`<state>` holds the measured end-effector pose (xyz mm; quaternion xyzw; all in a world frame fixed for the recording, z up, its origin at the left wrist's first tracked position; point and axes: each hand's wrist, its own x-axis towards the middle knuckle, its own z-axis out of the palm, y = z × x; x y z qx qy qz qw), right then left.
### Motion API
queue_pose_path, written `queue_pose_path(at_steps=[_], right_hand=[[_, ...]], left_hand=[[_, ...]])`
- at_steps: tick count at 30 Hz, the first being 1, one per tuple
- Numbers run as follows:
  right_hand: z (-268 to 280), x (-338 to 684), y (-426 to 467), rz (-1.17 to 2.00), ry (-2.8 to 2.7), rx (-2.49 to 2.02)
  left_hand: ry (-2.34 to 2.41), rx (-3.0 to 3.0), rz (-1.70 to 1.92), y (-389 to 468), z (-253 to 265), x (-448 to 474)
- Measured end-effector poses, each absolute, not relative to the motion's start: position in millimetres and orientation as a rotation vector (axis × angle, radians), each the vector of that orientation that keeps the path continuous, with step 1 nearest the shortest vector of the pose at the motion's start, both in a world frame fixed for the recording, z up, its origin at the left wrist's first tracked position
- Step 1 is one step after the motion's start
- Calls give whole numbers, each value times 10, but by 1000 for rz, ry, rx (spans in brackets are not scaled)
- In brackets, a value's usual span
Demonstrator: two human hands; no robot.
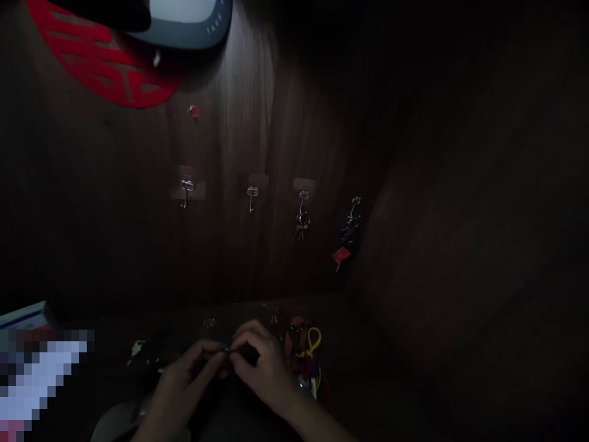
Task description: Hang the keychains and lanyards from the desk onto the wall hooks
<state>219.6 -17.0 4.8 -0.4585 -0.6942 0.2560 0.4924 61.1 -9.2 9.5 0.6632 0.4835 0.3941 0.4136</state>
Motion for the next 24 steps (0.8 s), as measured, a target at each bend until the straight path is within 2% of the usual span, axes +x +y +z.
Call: queue_pose_path(at_steps=[7, 14, 24], right_hand=[[172, 2337, -141, 539, -1558, -1172], [369, 2605, -74, 636, -1281, -1183], [1157, 2980, 300, 414, -1244, -1068]], left_hand=[[1280, 1685, 900, -111, 30, 614], [1320, 1774, 889, -81, -25, 597], [1265, 1793, 812, -70, -5, 585]])
